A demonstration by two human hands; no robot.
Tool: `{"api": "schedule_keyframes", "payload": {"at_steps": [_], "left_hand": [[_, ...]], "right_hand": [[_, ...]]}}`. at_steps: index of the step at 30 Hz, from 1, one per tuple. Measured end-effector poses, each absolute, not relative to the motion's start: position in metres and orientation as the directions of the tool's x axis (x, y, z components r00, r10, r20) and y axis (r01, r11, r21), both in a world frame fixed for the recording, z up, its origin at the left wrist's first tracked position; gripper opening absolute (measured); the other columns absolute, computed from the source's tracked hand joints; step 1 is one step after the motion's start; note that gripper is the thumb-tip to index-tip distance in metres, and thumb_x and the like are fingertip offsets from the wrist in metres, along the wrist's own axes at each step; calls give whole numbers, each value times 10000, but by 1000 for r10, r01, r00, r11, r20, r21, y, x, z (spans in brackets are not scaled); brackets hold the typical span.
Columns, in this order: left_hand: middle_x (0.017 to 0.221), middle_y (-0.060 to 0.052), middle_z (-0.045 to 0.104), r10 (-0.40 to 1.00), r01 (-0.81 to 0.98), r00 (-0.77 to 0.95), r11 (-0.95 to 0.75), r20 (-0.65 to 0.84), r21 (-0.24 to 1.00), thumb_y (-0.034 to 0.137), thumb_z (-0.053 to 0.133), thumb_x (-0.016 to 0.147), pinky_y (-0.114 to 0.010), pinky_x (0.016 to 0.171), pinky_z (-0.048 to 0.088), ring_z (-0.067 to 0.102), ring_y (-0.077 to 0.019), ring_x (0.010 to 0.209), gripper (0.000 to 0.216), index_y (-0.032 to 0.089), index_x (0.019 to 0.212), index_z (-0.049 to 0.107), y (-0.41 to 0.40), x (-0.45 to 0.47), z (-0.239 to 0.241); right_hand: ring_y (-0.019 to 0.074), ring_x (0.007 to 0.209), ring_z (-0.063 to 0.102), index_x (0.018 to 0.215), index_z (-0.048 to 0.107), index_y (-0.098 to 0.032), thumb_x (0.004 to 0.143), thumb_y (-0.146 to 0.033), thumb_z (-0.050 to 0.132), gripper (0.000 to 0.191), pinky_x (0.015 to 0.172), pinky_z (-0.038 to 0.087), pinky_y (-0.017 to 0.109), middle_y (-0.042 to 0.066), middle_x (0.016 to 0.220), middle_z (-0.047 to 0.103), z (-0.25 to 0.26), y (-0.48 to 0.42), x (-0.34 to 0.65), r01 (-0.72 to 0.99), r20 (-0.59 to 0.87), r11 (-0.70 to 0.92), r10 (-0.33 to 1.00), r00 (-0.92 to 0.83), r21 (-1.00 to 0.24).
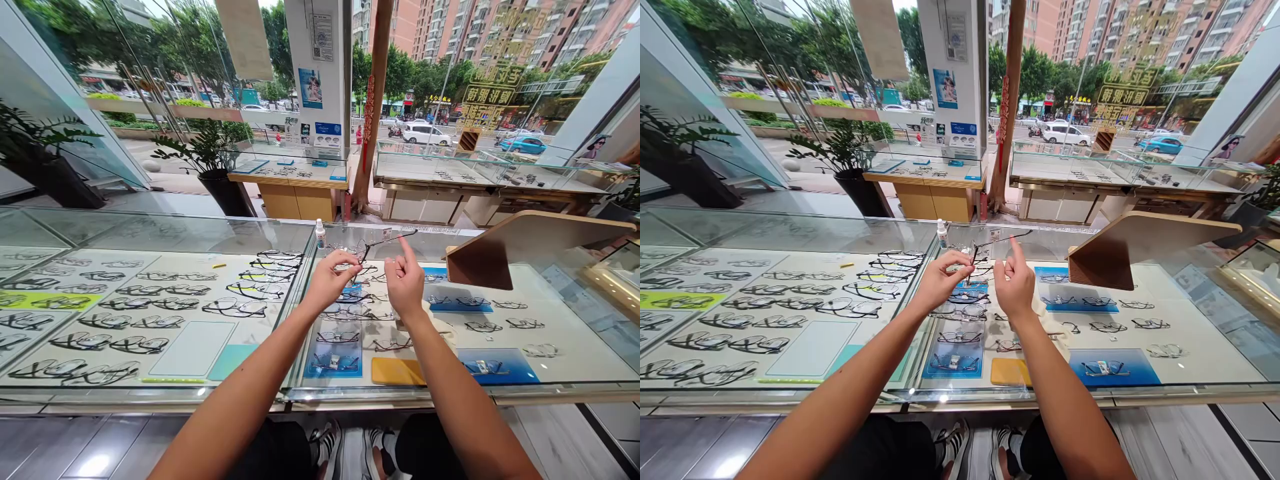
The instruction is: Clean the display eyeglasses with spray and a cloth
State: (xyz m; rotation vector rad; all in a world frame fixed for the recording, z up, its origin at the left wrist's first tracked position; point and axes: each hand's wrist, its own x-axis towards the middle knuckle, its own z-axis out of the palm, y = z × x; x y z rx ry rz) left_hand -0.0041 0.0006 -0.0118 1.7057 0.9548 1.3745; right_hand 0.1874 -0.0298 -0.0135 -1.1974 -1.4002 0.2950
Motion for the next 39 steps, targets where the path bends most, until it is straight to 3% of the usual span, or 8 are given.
{"api": "schedule_keyframes", "payload": {"at_steps": [4, 8, 13, 19, 26, 29, 34, 39], "left_hand": [[1102, -108, 732, 889, 53, 118, -451, 443, 891, 448, 838, 825, -306, 729, 544, 666, -279, 1112, 214, 236, 833, 808, 3, -4, -13], [1245, -123, 713, 896, -53, 147, -415, 419, 908, 440, 868, 798, -370, 862, 571, 642, -311, 1240, 215, 233, 812, 816, 6, -5, -15], [1276, -137, 708, 914, -166, 226, -306, 338, 937, 450, 906, 757, -442, 977, 569, 616, -342, 1300, 251, 218, 800, 821, 5, -3, -16], [1292, -130, 685, 886, -146, 266, -352, 380, 924, 508, 810, 866, -438, 990, 579, 637, -315, 1262, 272, 242, 913, 844, 2, 0, -15], [1263, -109, 708, 843, 109, 183, -528, 505, 842, 415, 685, 966, -410, 1039, 512, 646, -280, 1241, 196, 245, 981, 782, 1, 0, -17], [1201, -98, 718, 818, 300, -3, -548, 575, 781, 333, 646, 964, -425, 1085, 456, 643, -277, 1198, 138, 238, 993, 742, 16, -10, -18], [1271, -148, 685, 828, 512, -318, -261, 462, 819, 261, 748, 814, -471, 1081, 414, 608, -329, 1219, 394, 210, 1186, 630, 72, -35, -12], [1441, -186, 657, 914, 717, -314, 52, 256, 696, 378, 803, 811, -549, 1139, 342, 515, -428, 1403, 681, 221, 1401, 500, 125, -46, -4]], "right_hand": [[157, 632, 442, 1441, 650, -185, 977, -372, 601, 503, 681, 422, 306, -57, 700, 419, -16, -29, 183, 454, 578, 490, 813, 70, -744], [213, 880, 611, 1266, 753, -210, 943, -360, 665, 367, 743, 496, 334, 70, 1010, 648, -23, -27, 174, 419, 600, 584, 792, -108, -695], [284, 1193, 652, 1181, 779, -245, 968, -367, 666, 271, 819, 542, 372, 124, 1285, 706, -26, -25, 170, 345, 624, 604, 779, -63, -719], [276, 1142, 696, 1108, 808, -247, 946, -372, 710, 227, 840, 538, 373, 104, 1250, 790, -26, -23, 170, 288, 556, 524, 831, 36, -802], [257, 1072, 697, 1003, 800, -224, 933, -354, 707, 175, 861, 513, 367, 93, 1092, 814, -29, -18, 171, 271, 553, 514, 828, 91, -814], [256, 1084, 680, 964, 790, -220, 941, -356, 689, 170, 862, 497, 365, 90, 1084, 803, -30, -14, 176, 304, 581, 525, 802, 135, -795], [260, 1093, 663, 961, 779, -208, 955, -357, 670, 184, 850, 482, 368, 102, 1106, 788, -31, -6, 185, 328, 633, 559, 750, 191, -761], [271, 1100, 663, 969, 770, -215, 953, -377, 666, 193, 847, 497, 378, 105, 1108, 781, -34, -1, 189, 336, 631, 548, 743, 225, -766]]}}
